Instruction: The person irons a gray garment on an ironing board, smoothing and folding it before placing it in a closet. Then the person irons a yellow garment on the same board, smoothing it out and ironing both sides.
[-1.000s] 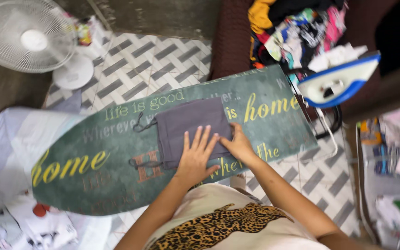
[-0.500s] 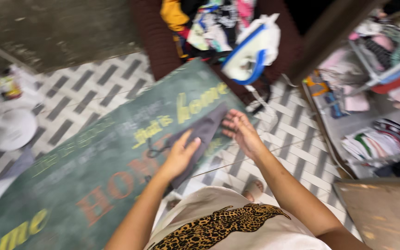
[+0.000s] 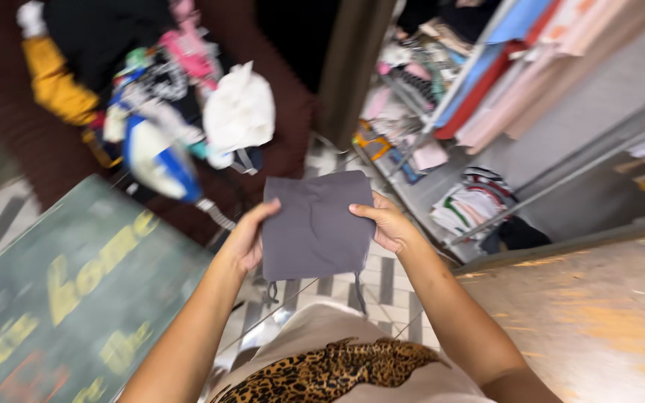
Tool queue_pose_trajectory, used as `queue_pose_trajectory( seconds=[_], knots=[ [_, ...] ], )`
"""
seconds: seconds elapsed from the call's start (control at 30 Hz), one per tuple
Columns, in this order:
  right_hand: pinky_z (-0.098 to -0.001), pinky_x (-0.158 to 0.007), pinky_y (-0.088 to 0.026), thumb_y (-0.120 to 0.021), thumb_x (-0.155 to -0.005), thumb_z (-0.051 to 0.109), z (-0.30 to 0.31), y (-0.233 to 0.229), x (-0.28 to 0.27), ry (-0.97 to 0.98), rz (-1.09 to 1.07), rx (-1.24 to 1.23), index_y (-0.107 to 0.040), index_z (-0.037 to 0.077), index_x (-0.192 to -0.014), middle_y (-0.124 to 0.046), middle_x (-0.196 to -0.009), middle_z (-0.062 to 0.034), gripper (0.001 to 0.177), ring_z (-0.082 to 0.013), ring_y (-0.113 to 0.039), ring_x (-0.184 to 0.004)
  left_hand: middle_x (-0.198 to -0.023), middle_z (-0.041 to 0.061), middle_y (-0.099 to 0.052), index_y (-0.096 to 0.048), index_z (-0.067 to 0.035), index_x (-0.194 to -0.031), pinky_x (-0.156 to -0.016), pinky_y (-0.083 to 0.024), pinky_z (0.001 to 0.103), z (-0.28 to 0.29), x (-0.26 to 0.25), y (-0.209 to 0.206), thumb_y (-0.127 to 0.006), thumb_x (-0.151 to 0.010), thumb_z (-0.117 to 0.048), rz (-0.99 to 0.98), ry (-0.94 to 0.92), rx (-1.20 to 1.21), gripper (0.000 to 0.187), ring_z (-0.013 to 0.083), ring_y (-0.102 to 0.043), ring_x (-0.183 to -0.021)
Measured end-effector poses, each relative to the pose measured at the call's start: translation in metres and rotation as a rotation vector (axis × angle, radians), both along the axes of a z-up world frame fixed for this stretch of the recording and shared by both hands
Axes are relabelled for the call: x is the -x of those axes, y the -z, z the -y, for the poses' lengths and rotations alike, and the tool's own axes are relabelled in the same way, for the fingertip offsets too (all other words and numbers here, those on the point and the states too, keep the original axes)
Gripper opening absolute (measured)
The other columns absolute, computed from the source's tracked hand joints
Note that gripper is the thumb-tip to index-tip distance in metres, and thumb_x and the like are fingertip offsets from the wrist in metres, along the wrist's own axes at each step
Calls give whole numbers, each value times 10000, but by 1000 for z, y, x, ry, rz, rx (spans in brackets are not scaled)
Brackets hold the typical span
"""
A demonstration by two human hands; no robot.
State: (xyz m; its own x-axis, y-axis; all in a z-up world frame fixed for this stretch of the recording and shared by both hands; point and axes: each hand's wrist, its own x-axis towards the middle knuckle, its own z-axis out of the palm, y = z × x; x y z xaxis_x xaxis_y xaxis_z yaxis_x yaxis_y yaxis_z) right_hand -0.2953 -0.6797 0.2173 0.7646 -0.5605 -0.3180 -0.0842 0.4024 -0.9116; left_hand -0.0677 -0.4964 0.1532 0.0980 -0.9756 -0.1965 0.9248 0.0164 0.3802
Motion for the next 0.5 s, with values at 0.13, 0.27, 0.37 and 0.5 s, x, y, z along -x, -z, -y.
queue_pose_trajectory(
  seconds=[0.13,0.27,0.37,0.5],
  knots=[
    [-433,-1018,-539,-674,-886,61,53,-14,27,128,94,9,-471,48,-1425,-619,-1352,-145,577,-254,-642,-1213,-1351,186,-611,-377,-57,-1522,-920,-573,388,72,13,-12,-671,-875,-108,288,15,-24,713,266,-670,-1166],
    [-400,-1077,-488,-661,-895,-3,96,-15,24,191,-104,220,-466,61,-1458,-603,-1382,-110,599,-229,-594,-1266,-1436,171,-561,-155,-152,-1590,-952,-547,326,149,16,-23,-682,-894,-108,615,86,-201,874,243,-624,-1230],
    [-400,-1071,-481,-613,-898,-7,144,-25,14,311,107,137,-420,125,-1481,-573,-1401,-40,628,-187,-582,-1268,-1461,115,-530,-261,-182,-1572,-959,-551,326,201,-10,-27,-637,-875,-82,362,0,-21,798,206,-622,-1223],
    [-445,-1070,-486,-613,-900,-15,204,-42,-11,291,125,99,-416,71,-1477,-599,-1371,-109,616,-260,-593,-1251,-1461,137,-527,-501,-89,-1501,-965,-540,347,281,-49,-39,-608,-916,-18,493,92,133,599,204,-624,-1167]
  ],
)
